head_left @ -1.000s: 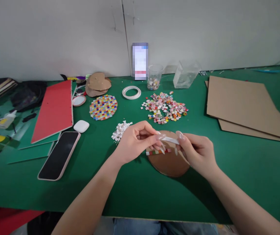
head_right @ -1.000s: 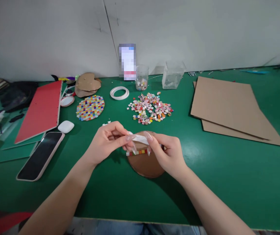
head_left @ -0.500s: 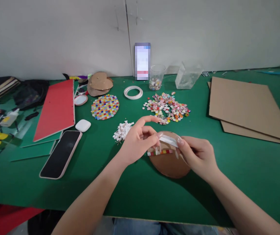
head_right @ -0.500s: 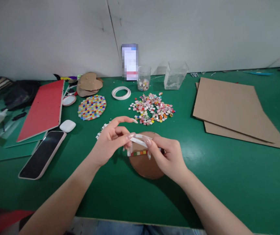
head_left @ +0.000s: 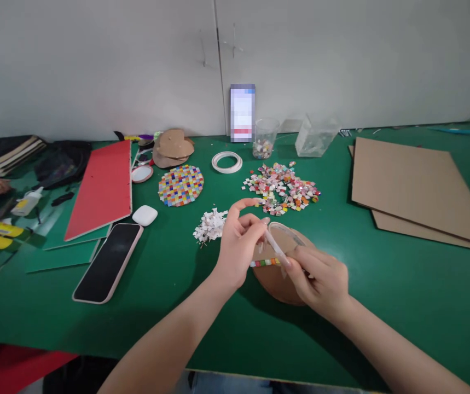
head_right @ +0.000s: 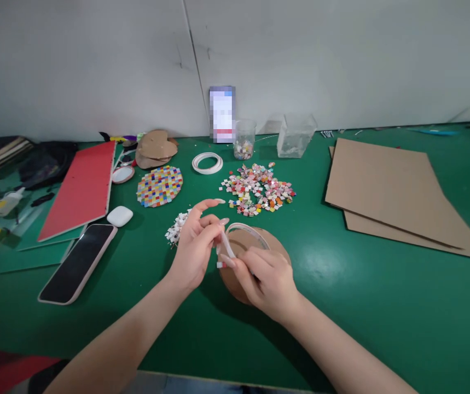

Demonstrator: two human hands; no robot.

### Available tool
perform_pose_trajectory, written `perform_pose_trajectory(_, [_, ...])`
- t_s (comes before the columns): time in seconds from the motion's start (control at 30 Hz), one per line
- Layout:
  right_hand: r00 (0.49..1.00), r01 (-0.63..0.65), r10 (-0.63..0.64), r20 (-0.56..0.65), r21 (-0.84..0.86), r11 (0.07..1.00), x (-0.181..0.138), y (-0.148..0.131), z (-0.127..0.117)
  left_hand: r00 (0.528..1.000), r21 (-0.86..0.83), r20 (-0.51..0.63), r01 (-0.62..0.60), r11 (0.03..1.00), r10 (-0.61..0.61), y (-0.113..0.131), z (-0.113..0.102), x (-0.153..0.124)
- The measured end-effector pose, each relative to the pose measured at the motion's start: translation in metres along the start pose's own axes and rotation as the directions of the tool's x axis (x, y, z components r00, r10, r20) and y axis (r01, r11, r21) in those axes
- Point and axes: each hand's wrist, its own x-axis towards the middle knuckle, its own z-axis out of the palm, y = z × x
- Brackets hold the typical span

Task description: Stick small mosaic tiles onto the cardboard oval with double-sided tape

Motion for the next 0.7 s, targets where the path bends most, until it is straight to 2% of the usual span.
perform_pose_trajectory(0.07, [0.999,0.038,-0.038,0.01,0.014,0.999,-0.003,-0.005,-0.002,0.998,-0.032,-0.055,-0.025,0.999,0.024,0.004,-0.009,0.01])
perform_pose_trajectory(0.13, [0.986,0.122,-0.131,0.103,0.088,0.989,-0.007,-0.013,-0.004,0.97,-0.105,-0.226,-0.114,0.988,0.088,0.014,-0.023,0.022])
perform_pose_trajectory(0.17, [0.983,0.115,-0.134,0.127,0.144,0.983,-0.008,-0.015,-0.005,0.957,-0.136,-0.264,-0.16,0.978,0.12,0.02,-0.029,0.026])
perform_pose_trajectory(0.2, [0.987,0.076,-0.101,0.122,0.193,0.978,-0.008,-0.017,-0.006,0.955,-0.142,-0.245,-0.206,0.968,0.167,0.026,-0.034,0.028])
perform_pose_trajectory(0.23, [0.994,-0.036,0.012,0.104,0.225,0.974,-0.007,-0.017,-0.006,0.96,-0.126,-0.2,-0.224,0.967,0.196,0.03,-0.036,0.028])
perform_pose_trajectory(0.27, [0.979,-0.202,0.192,0.066,0.271,0.941,-0.005,-0.015,-0.006,0.971,-0.095,-0.142,-0.207,0.974,0.193,0.033,-0.035,0.025])
perform_pose_trajectory(0.3, [0.925,-0.363,0.38,0.025,0.358,0.86,-0.002,-0.012,-0.006,0.985,-0.055,-0.061,-0.163,0.985,0.159,0.034,-0.032,0.021])
perform_pose_trajectory(0.33, [0.828,-0.496,0.561,-0.001,0.468,0.732,0.001,-0.009,-0.006,0.993,-0.01,0.032,-0.114,0.993,0.114,0.033,-0.028,0.016])
perform_pose_trajectory(0.37, [0.724,-0.571,0.689,0.016,0.574,0.587,0.005,-0.005,-0.006,0.99,0.037,0.116,-0.08,0.996,0.075,0.031,-0.022,0.01])
perform_pose_trajectory(0.4, [0.643,-0.603,0.762,0.074,0.662,0.445,0.008,-0.002,-0.006,0.984,0.084,0.175,-0.056,0.995,0.041,0.028,-0.017,0.005])
perform_pose_trajectory(0.43, [0.594,-0.619,0.787,0.164,0.718,0.317,0.01,0.001,-0.006,0.975,0.122,0.22,-0.037,0.992,0.009,0.025,-0.012,0.0])
perform_pose_trajectory(0.5, [0.58,-0.649,0.719,0.384,0.75,0.123,0.012,0.005,-0.006,0.96,0.175,0.277,-0.01,0.984,-0.04,0.02,-0.005,-0.007])
perform_pose_trajectory(0.57, [0.589,-0.685,0.58,0.563,0.728,-0.011,0.01,0.008,-0.006,0.949,0.209,0.308,-0.001,0.978,-0.065,0.018,-0.002,-0.012])
perform_pose_trajectory(0.7, [0.573,-0.726,0.363,0.735,0.66,-0.193,0.005,0.009,-0.006,0.941,0.234,0.335,-0.039,0.971,-0.043,0.019,-0.001,-0.017])
